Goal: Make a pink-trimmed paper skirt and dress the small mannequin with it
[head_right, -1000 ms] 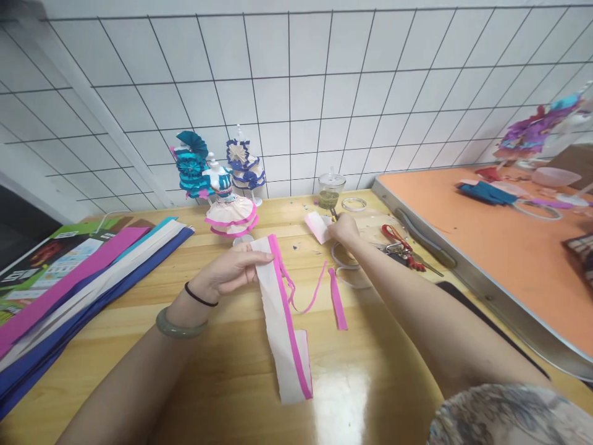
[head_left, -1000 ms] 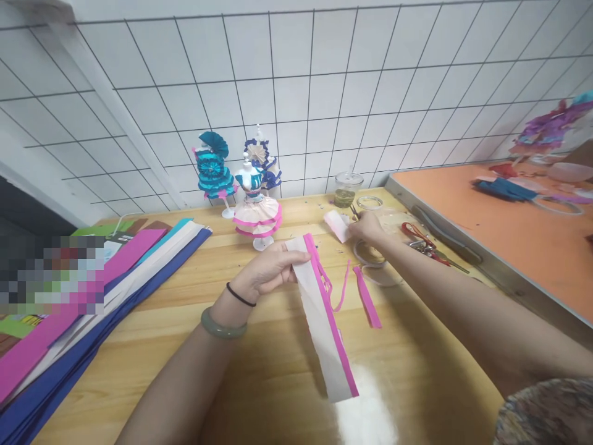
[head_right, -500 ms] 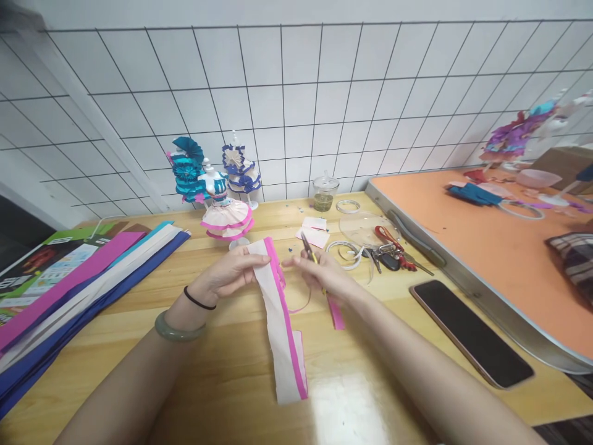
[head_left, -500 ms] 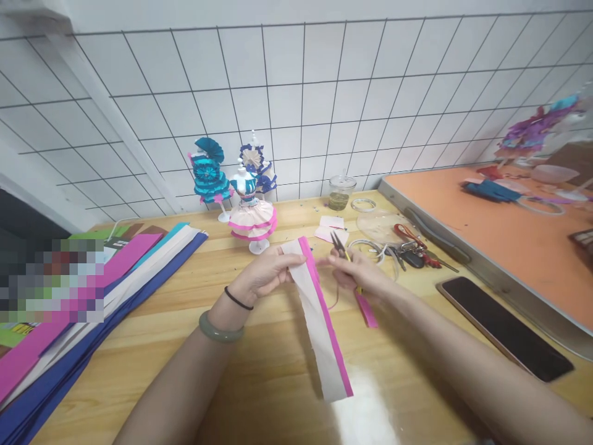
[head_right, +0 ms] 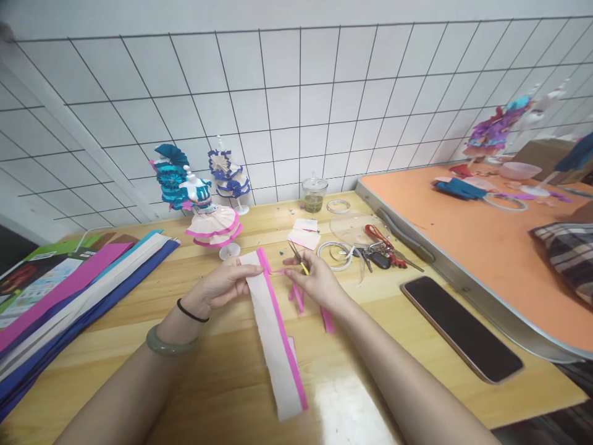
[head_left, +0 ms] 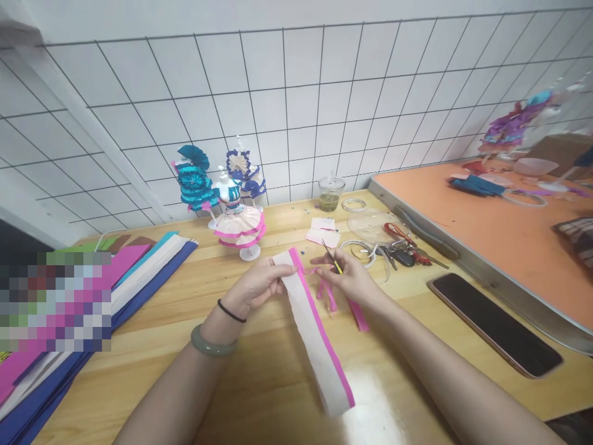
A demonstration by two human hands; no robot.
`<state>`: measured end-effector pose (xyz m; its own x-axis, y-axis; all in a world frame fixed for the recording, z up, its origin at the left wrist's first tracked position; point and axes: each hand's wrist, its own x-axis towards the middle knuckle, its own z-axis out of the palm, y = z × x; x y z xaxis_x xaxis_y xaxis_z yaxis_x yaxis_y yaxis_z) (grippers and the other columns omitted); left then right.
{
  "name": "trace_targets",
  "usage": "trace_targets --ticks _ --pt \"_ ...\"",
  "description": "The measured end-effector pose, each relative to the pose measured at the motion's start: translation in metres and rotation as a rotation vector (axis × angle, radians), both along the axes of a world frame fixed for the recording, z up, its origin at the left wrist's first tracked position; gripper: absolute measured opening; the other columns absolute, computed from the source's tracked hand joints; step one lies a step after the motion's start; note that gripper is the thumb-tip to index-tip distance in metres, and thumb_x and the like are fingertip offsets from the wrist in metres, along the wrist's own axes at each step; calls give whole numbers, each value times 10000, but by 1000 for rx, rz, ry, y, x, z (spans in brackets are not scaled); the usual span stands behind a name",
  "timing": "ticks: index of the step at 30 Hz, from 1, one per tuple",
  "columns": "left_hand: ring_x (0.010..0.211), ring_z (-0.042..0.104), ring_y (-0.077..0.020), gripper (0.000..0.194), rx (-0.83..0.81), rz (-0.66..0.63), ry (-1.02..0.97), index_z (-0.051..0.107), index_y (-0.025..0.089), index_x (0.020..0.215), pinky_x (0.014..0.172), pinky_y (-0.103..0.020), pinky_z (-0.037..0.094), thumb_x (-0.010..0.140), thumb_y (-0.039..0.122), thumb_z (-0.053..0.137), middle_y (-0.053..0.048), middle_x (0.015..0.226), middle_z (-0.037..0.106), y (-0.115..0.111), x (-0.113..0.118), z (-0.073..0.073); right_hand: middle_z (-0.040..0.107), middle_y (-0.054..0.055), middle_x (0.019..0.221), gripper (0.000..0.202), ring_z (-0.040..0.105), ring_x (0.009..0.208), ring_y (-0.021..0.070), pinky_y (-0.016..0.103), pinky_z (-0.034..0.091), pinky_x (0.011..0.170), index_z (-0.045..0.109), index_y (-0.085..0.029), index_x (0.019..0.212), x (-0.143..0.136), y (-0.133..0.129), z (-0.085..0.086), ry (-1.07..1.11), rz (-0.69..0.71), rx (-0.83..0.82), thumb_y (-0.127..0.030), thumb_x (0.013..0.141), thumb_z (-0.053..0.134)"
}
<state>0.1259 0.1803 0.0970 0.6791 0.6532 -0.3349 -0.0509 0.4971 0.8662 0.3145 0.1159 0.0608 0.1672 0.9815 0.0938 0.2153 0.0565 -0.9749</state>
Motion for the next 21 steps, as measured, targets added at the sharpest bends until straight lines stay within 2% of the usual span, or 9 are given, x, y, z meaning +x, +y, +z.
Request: trace_targets --ticks 2,4,6,7,9,11,14,17,21 --pt "587 639 -138 102 -25 7 8 664 86 778 600 -263 536 681 108 688 -53 682 692 -1 3 -2 653 68 974 291 610 873 218 358 449 776 541 -194 824 6 3 -5 -22 -59 -23 -373 660 701" --pt "567 632 -134 76 -43 12 19 664 84 764 587 -250 531 690 97 675 -54 648 687 -2 5 -4 649 60 944 292 597 881 212 343 437 789 541 -189 806 12 3 -6 -33 -126 -11 -393 666 696" --pt "581 637 -135 68 -55 19 24 664 80 765 600 -246 537 698 93 663 -67 658 692 -2 6 -4 641 36 851 283 582 735 166 295 434 690 534 -192 774 13 0 -1 -7 -160 -4 -442 718 653" --pt "600 644 -140 72 -56 24 32 663 78 771 613 -251 545 700 93 659 -76 680 698 -1 6 -5 632 23 792 295 542 608 131 268 412 593 531 -194 763 12 -3 3 28 -136 -23 -478 757 609" --pt "641 657 -154 90 -40 46 56 660 75 788 637 -270 559 701 97 656 -93 735 707 1 4 -7 599 -1 659 366 387 405 77 235 287 428 529 -190 750 5 -11 11 123 -6 -109 -546 829 489" --pt "644 656 -153 105 1 64 81 657 70 800 615 -262 558 704 113 661 -100 758 707 4 3 -9 553 -17 566 446 290 336 56 226 180 372 537 -180 746 -5 -19 15 197 164 -213 -588 861 402" --pt "624 643 -132 117 60 68 100 655 64 798 566 -210 533 708 138 671 -93 738 697 8 0 -12 491 -38 505 508 286 328 47 205 162 346 556 -167 746 -19 -26 12 227 323 -292 -621 867 363" --pt "600 630 -119 118 85 53 106 645 64 763 555 -192 517 700 156 683 -83 687 683 10 -2 -12 460 -57 466 515 283 312 39 180 187 327 540 -169 741 -24 -26 2 270 389 -329 -626 874 342" --pt "595 625 -116 142 93 58 110 632 70 754 550 -190 509 679 169 700 -75 686 675 11 -2 -11 462 -74 450 468 240 284 35 168 188 305 510 -181 793 -24 -24 -8 425 382 -444 -629 855 389"
